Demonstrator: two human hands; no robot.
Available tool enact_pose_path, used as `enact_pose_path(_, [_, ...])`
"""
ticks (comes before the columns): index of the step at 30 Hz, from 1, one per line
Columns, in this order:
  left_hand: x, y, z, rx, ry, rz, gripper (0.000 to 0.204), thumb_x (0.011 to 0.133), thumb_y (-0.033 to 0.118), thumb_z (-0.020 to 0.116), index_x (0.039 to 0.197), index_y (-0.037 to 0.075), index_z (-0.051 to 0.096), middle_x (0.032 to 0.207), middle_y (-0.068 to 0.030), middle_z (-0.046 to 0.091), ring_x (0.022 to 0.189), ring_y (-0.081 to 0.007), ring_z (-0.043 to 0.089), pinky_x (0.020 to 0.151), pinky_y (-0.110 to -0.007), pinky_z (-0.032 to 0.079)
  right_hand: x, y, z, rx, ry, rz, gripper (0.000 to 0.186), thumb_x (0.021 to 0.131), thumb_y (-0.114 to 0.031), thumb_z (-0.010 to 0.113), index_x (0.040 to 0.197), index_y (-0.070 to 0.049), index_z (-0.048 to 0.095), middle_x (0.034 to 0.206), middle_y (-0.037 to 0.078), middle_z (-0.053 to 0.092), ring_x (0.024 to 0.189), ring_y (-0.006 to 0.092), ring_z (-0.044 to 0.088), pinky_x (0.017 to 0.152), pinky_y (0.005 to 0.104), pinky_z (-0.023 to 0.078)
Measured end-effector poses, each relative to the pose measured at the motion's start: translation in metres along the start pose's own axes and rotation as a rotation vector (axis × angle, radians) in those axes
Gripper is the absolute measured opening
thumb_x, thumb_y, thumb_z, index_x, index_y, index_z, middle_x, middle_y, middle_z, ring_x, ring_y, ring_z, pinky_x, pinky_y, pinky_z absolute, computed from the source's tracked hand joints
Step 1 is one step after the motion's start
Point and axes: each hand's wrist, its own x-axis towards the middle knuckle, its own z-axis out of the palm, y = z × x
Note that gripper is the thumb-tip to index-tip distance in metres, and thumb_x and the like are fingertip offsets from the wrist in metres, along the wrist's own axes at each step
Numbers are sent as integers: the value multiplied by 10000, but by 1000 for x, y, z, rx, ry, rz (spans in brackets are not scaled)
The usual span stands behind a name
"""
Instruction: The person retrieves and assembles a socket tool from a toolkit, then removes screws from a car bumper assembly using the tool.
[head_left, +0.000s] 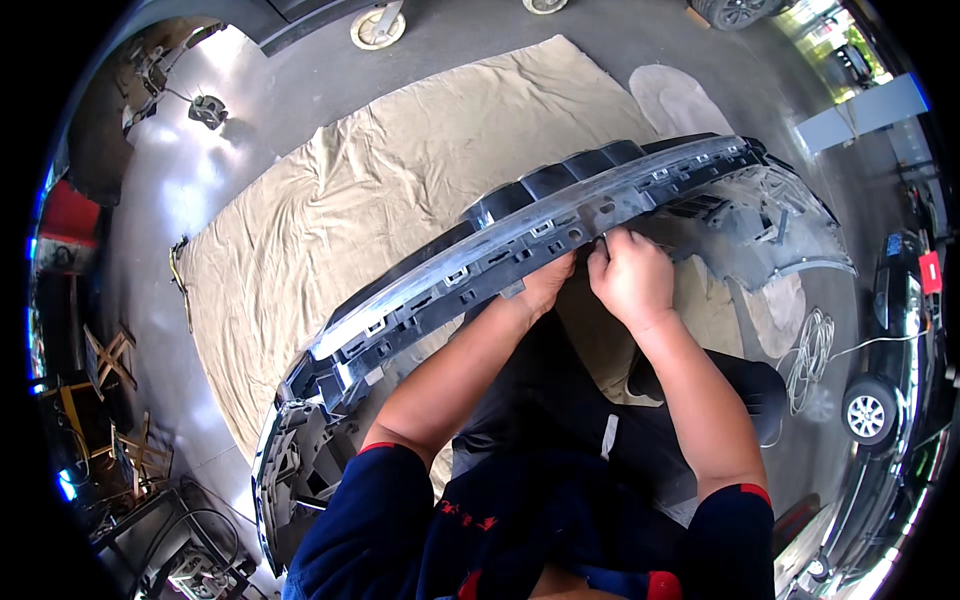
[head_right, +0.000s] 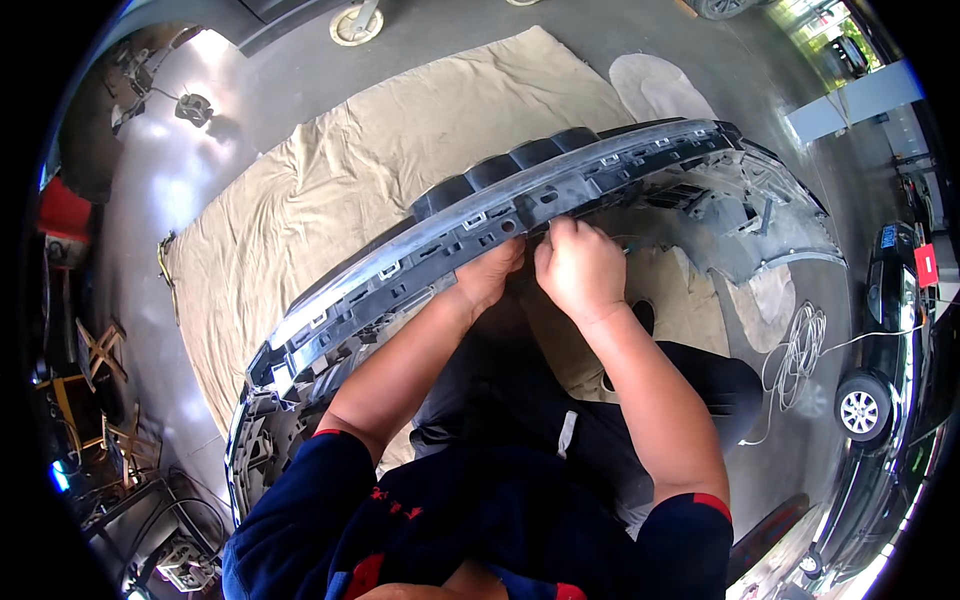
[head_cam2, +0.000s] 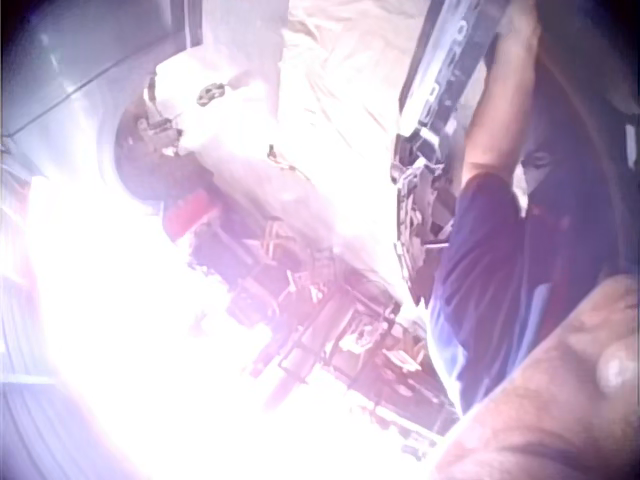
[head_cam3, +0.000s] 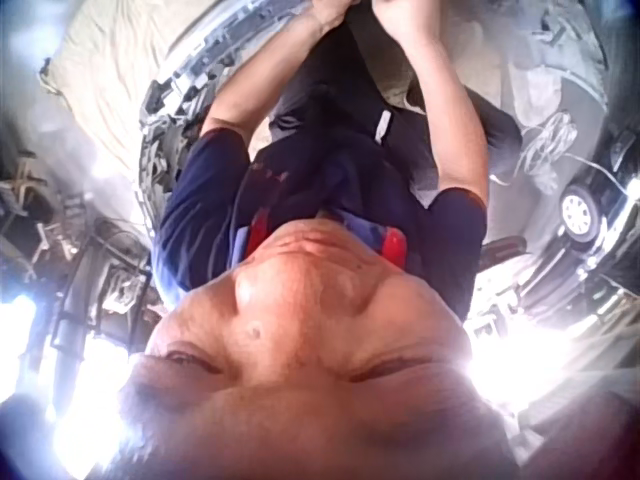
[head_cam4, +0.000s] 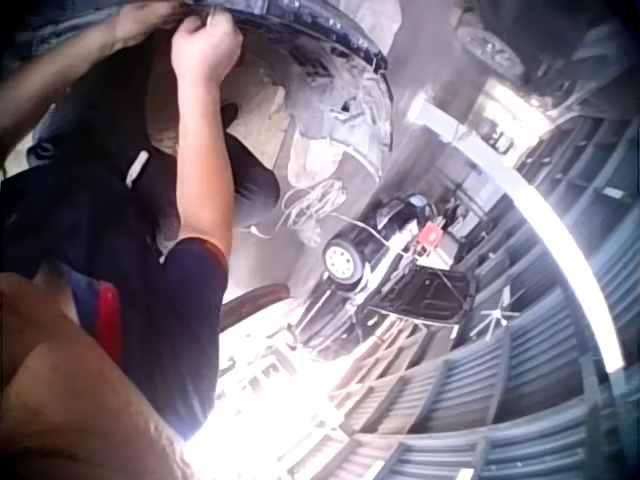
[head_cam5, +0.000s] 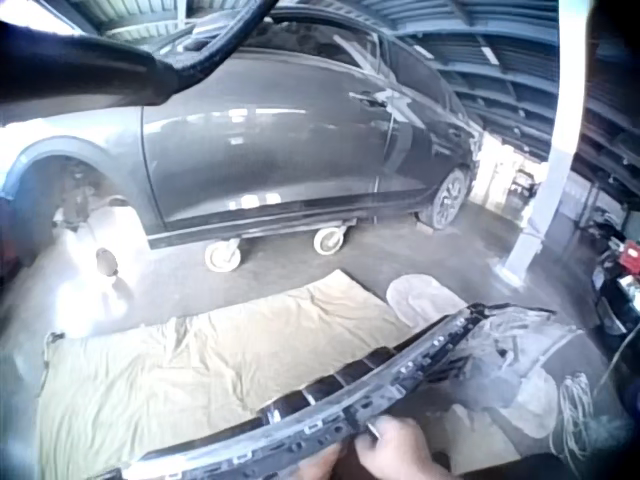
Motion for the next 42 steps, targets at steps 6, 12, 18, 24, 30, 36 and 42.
enact_pose_path(6, [1,4,8,85,75,-82,104,923,116,690,923,171,602,758,57,506,593,-57,405,523,-237,308,6,14,-2,664,-275,368,136,868,-127,656,864,9,659,788,222,686,648,318,690,607,420,531])
enact_pose_path(12, [-2,0,12,70,58,-10,87,950,101,644,922,174,608,757,63,501,592,-51,404,527,-229,307,-1,4,-4,-260,10,-97,140,848,-131,660,887,0,691,797,207,694,692,288,707,657,415,533])
enact_pose_path(18, [1,3,6,50,54,-77,110,956,83,628,918,182,595,746,68,486,602,-38,403,534,-221,302,7,12,-10,1036,-376,574,146,930,-98,629,856,21,671,684,-33,589,528,130,539,482,302,409])
enact_pose_path(24, [-2,4,10,12,13,-31,128,956,72,604,878,170,577,718,63,463,592,-50,382,538,-239,290,1,10,-4,-384,108,-288,138,874,-116,676,832,12,652,660,101,635,541,180,579,539,378,499])
enact_pose_path(30, [4,6,7,95,0,-111,140,967,57,571,880,166,577,724,63,466,596,-52,389,536,-239,297,7,16,2,546,-123,61,151,900,-146,661,836,-9,657,666,60,644,524,201,593,506,352,477])
enact_pose_path(36, [-4,6,10,85,7,-40,155,1004,132,574,855,171,562,679,55,447,581,-65,381,530,-245,293,2,7,2,490,-49,37,141,882,-106,636,791,2,636,675,48,639,524,235,594,511,368,484])
enact_pose_path(42, [1,9,16,96,46,-79,157,986,105,577,843,162,549,675,50,435,564,-69,359,530,-249,285,6,8,-3,265,-16,3,138,862,-132,654,808,-8,680,640,142,639,524,242,601,513,403,469])
